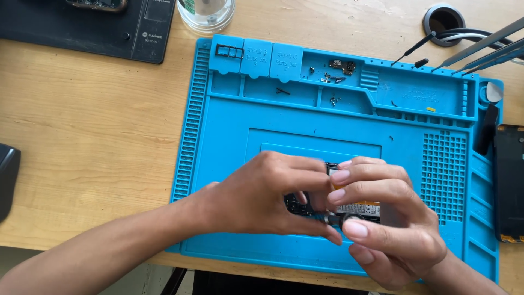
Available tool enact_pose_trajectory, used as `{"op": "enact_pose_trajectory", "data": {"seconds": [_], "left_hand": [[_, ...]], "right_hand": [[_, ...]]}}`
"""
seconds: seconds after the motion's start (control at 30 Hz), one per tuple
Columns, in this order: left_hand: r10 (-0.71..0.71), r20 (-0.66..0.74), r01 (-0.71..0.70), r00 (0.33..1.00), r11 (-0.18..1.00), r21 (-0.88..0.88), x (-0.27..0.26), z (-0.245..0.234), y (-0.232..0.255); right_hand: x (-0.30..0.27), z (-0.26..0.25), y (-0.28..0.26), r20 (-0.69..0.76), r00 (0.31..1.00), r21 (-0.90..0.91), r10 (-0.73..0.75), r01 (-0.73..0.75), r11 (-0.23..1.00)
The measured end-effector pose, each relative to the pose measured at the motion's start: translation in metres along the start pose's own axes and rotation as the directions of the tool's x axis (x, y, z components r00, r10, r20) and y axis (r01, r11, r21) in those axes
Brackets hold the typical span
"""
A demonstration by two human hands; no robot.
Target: The person uses a screwdriver to remove screws from a disassembled smartphone placed on a blue anti-static mat. They carefully unscrew multiple fasteners around the device's internal components and place the screws into the mat's compartments.
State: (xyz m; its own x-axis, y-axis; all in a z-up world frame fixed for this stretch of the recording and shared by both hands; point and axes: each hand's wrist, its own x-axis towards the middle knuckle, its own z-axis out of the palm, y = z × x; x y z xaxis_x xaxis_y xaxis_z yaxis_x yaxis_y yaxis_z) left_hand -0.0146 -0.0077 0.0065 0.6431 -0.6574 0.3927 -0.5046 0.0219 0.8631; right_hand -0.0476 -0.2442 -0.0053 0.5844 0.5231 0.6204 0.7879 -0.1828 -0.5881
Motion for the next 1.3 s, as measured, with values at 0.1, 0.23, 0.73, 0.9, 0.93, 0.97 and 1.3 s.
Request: {"op": "enact_pose_trajectory", "data": {"seconds": [0.1, 0.23, 0.73, 0.9, 0.93, 0.97, 1.3], "left_hand": [[-0.020, 0.172, 0.025, 0.985, 0.999, -0.026, 0.001, -0.004, 0.003], [0.111, 0.272, -0.028, 0.956, 0.956, -0.292, -0.001, -0.010, -0.005], [-0.038, 0.130, 0.062, 0.991, 0.980, -0.189, -0.001, -0.007, -0.011], [0.104, 0.374, 0.018, 0.922, 0.951, -0.310, -0.004, -0.012, -0.018], [0.101, 0.372, 0.021, 0.923, 0.950, -0.310, -0.003, -0.013, -0.017], [0.110, 0.373, 0.014, 0.921, 0.949, -0.314, -0.002, -0.015, -0.016], [-0.050, 0.102, 0.070, 0.993, 0.977, -0.201, -0.002, -0.003, -0.013]], "right_hand": [[-0.002, 0.003, -0.003, -0.019, 1.000, 0.007, 0.012, -0.012, 1.000], [-0.001, 0.001, 0.000, -0.017, 1.000, -0.010, 0.019, -0.019, 1.000], [0.007, -0.009, -0.001, 0.077, 0.997, -0.095, 0.007, 0.000, 0.995], [0.014, -0.011, -0.016, 0.142, 0.990, -0.057, 0.006, 0.002, 0.998], [0.013, -0.014, -0.015, 0.143, 0.990, -0.053, 0.007, 0.001, 0.999], [0.011, -0.016, -0.013, 0.176, 0.984, -0.012, 0.023, -0.021, 1.000], [0.008, -0.017, 0.010, 0.265, 0.964, 0.107, 0.014, -0.043, 0.993]]}}
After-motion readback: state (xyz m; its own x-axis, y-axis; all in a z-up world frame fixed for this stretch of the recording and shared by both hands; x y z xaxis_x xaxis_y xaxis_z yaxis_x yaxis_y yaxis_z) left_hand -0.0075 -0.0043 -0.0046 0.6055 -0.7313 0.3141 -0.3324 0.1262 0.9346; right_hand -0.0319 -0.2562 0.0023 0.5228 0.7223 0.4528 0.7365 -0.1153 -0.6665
